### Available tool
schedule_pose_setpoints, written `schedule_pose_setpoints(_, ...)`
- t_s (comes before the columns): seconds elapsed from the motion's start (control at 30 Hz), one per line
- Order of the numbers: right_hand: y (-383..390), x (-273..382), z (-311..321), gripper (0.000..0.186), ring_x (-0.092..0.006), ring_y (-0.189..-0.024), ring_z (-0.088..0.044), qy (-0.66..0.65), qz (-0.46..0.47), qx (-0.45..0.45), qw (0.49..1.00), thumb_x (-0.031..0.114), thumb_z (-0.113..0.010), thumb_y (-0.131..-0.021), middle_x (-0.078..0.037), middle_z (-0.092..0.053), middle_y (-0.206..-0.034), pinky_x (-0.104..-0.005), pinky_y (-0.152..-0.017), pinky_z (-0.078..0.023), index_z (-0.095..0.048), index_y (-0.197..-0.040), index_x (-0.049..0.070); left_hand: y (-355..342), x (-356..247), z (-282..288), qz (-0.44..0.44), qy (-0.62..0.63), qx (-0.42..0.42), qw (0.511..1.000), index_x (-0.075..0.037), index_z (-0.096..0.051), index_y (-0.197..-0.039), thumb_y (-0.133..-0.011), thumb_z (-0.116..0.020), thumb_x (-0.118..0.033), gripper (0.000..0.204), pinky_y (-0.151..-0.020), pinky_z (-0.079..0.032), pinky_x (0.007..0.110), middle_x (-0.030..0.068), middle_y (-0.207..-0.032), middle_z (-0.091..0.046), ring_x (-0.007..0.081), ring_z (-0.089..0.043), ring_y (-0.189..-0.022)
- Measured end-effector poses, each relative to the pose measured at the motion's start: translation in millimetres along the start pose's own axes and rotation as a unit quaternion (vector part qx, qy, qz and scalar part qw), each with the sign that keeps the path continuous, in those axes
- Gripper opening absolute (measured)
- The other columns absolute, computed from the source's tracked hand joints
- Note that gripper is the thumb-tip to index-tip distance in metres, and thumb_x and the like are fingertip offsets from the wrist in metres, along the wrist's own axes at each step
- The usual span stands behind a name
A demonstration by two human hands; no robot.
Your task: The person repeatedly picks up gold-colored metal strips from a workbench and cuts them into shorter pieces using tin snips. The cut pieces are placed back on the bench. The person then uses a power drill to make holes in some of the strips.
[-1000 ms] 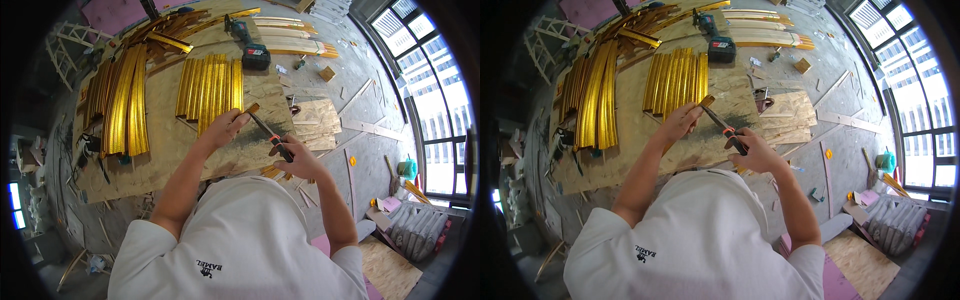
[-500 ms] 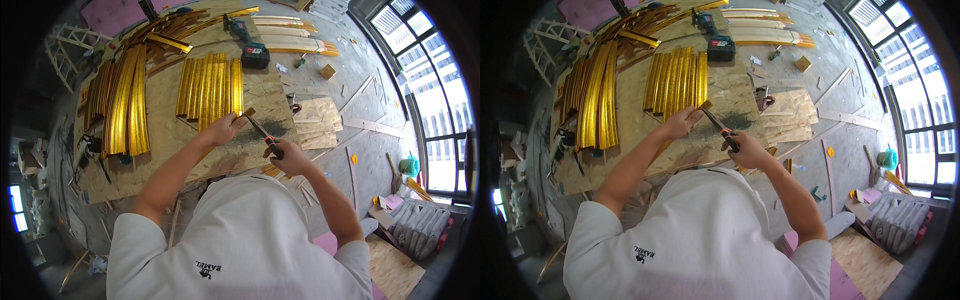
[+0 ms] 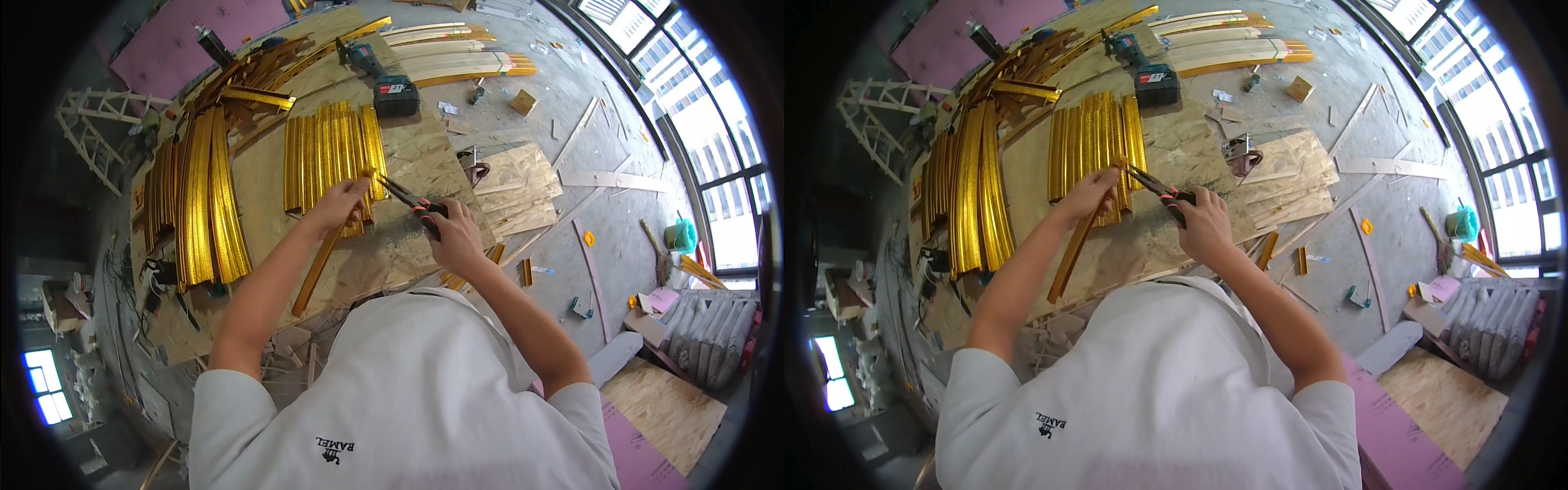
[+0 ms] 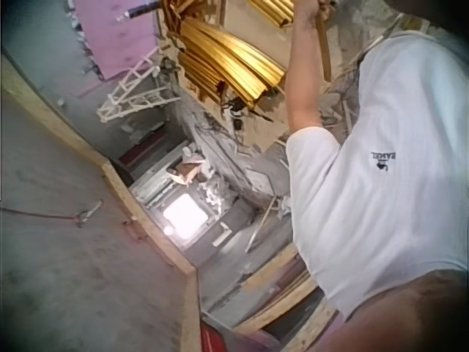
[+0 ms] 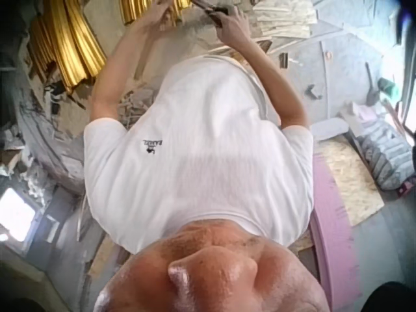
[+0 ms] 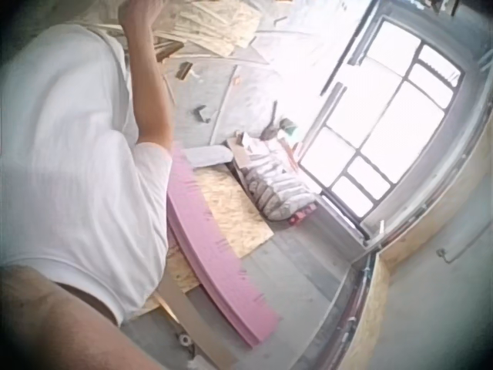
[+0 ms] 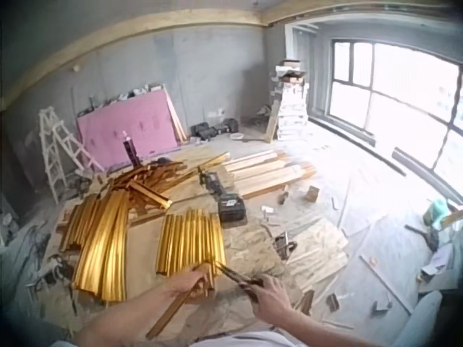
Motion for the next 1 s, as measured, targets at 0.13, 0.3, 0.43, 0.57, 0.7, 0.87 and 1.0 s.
schedule_pose_setpoints(0.13,11,-13,8,0.031,-0.0407,-0.109,-0.055,-0.205,-0.064,0.093,0.972,0.019,-0.066,-0.084,-0.021,-0.054,-0.125,-0.0442,-0.094,-0.046,-0.066,-0.112,0.005,29,-18,9,-0.13,0.109,0.056,0.984,-0.006,-0.055,-0.116,-0.091,-0.067,-0.046,0.048,-0.066,-0.047,0.026,0.0009,-0.088,-0.061,0.0102,-0.057,-0.073)
schedule_pose_setpoints(0.3,11,-5,28,0.03,-0.0403,-0.107,-0.056,-0.222,-0.016,0.12,0.967,0.021,-0.066,-0.085,-0.022,-0.055,-0.121,-0.0424,-0.093,-0.046,-0.066,-0.11,0.005,56,-40,-16,-0.147,0.148,0.114,0.971,-0.004,-0.055,-0.123,-0.087,-0.073,-0.038,0.053,-0.068,-0.047,0.026,0.0015,-0.09,-0.062,0.0099,-0.055,-0.075)
schedule_pose_setpoints(0.43,8,-2,38,0.023,-0.0354,-0.104,-0.059,-0.218,-0.042,0.153,0.963,0.02,-0.065,-0.089,-0.017,-0.056,-0.122,-0.0394,-0.089,-0.048,-0.067,-0.106,0.006,54,-35,-24,-0.143,0.154,0.113,0.971,0.001,-0.048,-0.137,-0.089,-0.072,-0.028,0.061,-0.066,-0.046,0.024,0.002,-0.089,-0.06,0.0084,-0.055,-0.072)
schedule_pose_setpoints(0.57,8,-3,41,0.024,-0.0368,-0.096,-0.06,-0.19,-0.032,0.152,0.969,0.021,-0.066,-0.088,-0.017,-0.057,-0.115,-0.0414,-0.083,-0.048,-0.066,-0.102,0.002,53,-29,-26,-0.149,0.146,0.111,0.972,0.002,-0.045,-0.141,-0.089,-0.072,-0.027,0.066,-0.066,-0.045,0.023,0.0024,-0.09,-0.06,0.008,-0.054,-0.073)
schedule_pose_setpoints(0.7,6,1,48,0.028,-0.0375,-0.09,-0.059,-0.184,-0.018,0.165,0.969,0.024,-0.068,-0.086,-0.018,-0.059,-0.099,-0.0416,-0.077,-0.048,-0.065,-0.097,-0.002,56,-33,-27,-0.174,0.121,0.104,0.972,0.002,-0.044,-0.142,-0.089,-0.072,-0.03,0.068,-0.066,-0.044,0.023,0.0024,-0.092,-0.06,0.0072,-0.053,-0.075)
schedule_pose_setpoints(0.87,10,2,50,0.028,-0.0289,-0.076,-0.063,-0.273,-0.053,0.188,0.942,0.023,-0.069,-0.087,-0.013,-0.061,-0.084,-0.0374,-0.068,-0.047,-0.063,-0.091,-0.003,74,-52,-30,-0.214,0.088,0.044,0.972,0.003,-0.049,-0.13,-0.085,-0.077,-0.033,0.064,-0.074,-0.046,0.023,0.0033,-0.094,-0.06,0.0075,-0.054,-0.083)
schedule_pose_setpoints(1.0,13,5,64,0.027,-0.021,-0.073,-0.064,-0.417,-0.157,0.313,0.838,0.024,-0.068,-0.09,-0.01,-0.063,-0.086,-0.0335,-0.063,-0.05,-0.061,-0.087,-0.002,73,-55,-20,-0.193,0.094,0.099,0.972,0.001,-0.05,-0.119,-0.08,-0.082,-0.031,0.06,-0.081,-0.048,0.025,0.0056,-0.098,-0.061,0.0097,-0.057,-0.09)
Point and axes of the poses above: each hand's wrist, its own y-axis away from the middle knuckle, its own z-axis out of the back of the hand, x = y × z, the point moved 4 cm from there along -y, towards the middle knuckle
